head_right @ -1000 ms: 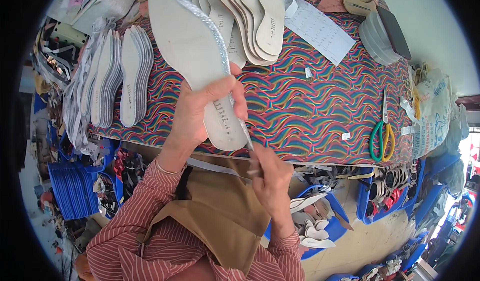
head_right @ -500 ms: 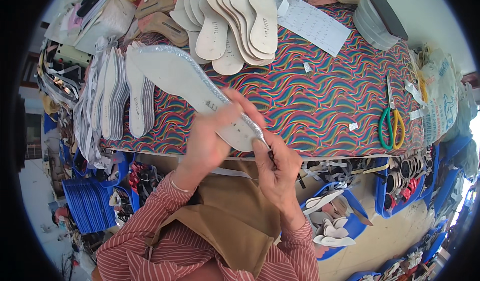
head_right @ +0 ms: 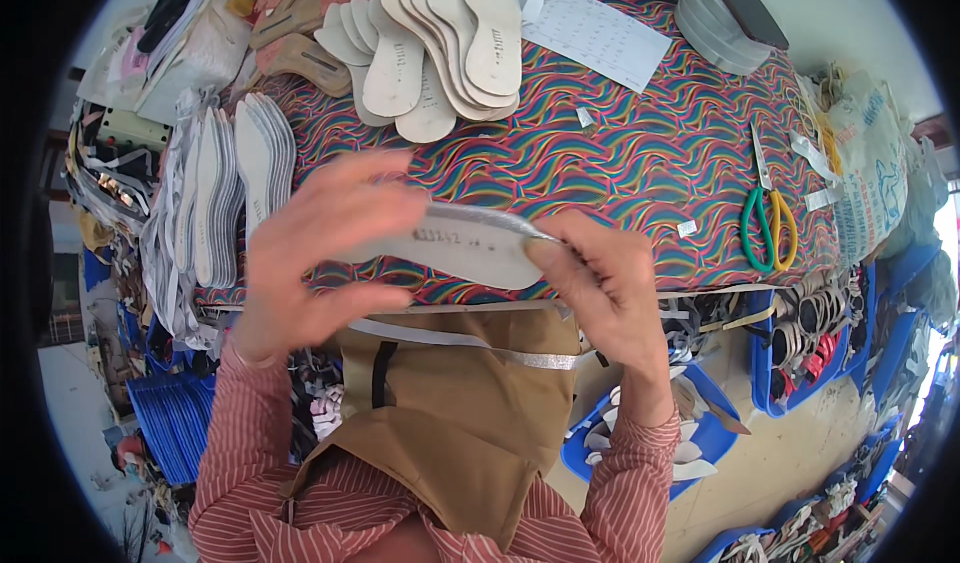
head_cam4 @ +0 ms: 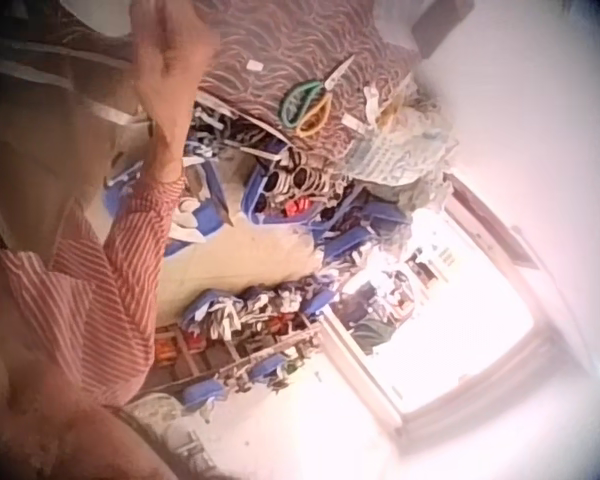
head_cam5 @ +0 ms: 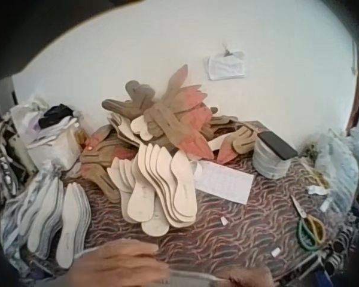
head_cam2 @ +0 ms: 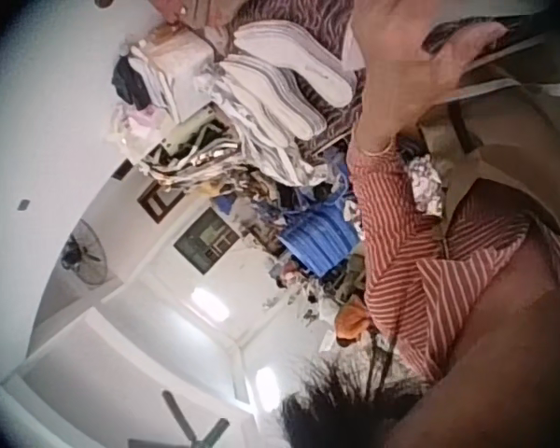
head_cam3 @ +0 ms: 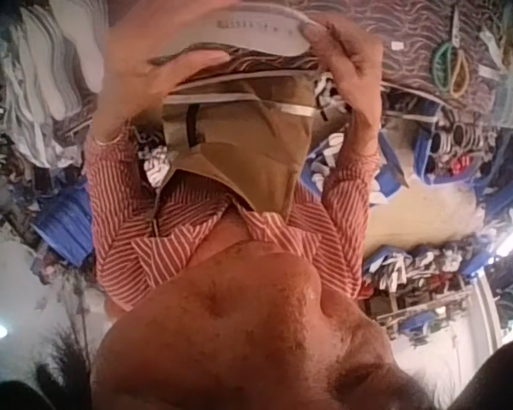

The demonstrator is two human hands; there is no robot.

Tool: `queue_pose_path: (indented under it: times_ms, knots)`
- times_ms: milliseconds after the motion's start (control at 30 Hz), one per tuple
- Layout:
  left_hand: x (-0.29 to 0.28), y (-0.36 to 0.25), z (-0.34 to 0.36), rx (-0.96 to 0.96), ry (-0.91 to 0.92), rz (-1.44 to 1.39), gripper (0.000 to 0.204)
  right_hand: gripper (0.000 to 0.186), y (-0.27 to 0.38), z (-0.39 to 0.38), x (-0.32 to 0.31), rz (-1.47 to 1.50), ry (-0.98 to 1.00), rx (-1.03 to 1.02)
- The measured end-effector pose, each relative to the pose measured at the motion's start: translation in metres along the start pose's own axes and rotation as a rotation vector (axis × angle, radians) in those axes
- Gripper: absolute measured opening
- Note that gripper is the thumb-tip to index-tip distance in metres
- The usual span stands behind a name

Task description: Applying adhesive strips to shoe insoles at a workbench in a factory setting.

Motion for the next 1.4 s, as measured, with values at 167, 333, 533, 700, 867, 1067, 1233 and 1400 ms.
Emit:
queue_pose_path:
  times_ms: [167, 333, 533, 700, 867, 1067, 1233, 1400]
  knots:
    - [-0.012, 0.015, 0.039, -0.259, 0.285, 0.447, 0.014, 0.014, 0.012, 0.004, 0.023, -0.128, 0.253, -0.085]
    - [-0.034, 0.036, 0.03, -0.319, 0.117, 0.184, 0.027, 0.011, -0.006, -0.029, -0.076, -0.417, -0.016, 0.066]
    - [-0.027, 0.037, 0.039, -0.273, 0.087, 0.293, 0.023, 0.015, -0.006, -0.055, -0.144, -0.711, -0.293, 0.081]
    - [-0.031, 0.005, 0.035, -0.109, -0.067, 0.556, 0.018, 0.014, 0.014, 0.005, -0.059, -0.374, -0.231, -0.192]
    - [-0.038, -0.034, 0.022, 0.074, -0.19, 0.676, 0.018, 0.009, -0.032, 0.02, 0.026, 0.156, 0.368, 0.204]
    - [-0.045, -0.015, 0.014, -0.053, -0.137, 0.638, 0.021, 0.011, -0.035, 0.016, 0.011, 0.34, 0.261, 0.431]
    - [-0.033, 0.003, 0.01, -0.079, -0.108, 0.357, 0.018, 0.014, -0.024, 0.004, -0.045, 0.08, -0.058, 0.327]
    - [-0.016, 0.009, 0.014, -0.124, -0.1, -0.213, 0.015, 0.014, -0.028, -0.026, -0.049, 0.234, -0.405, 0.081]
Point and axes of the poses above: each hand's wrist, its own z-axis towards the middle knuckle, its own x-axis out of the palm, y = z × x, the point moved 10 cm from there along z, towards the middle knuckle, and after that the axes turned 12 degrees about -x, right-handed, at the moved point
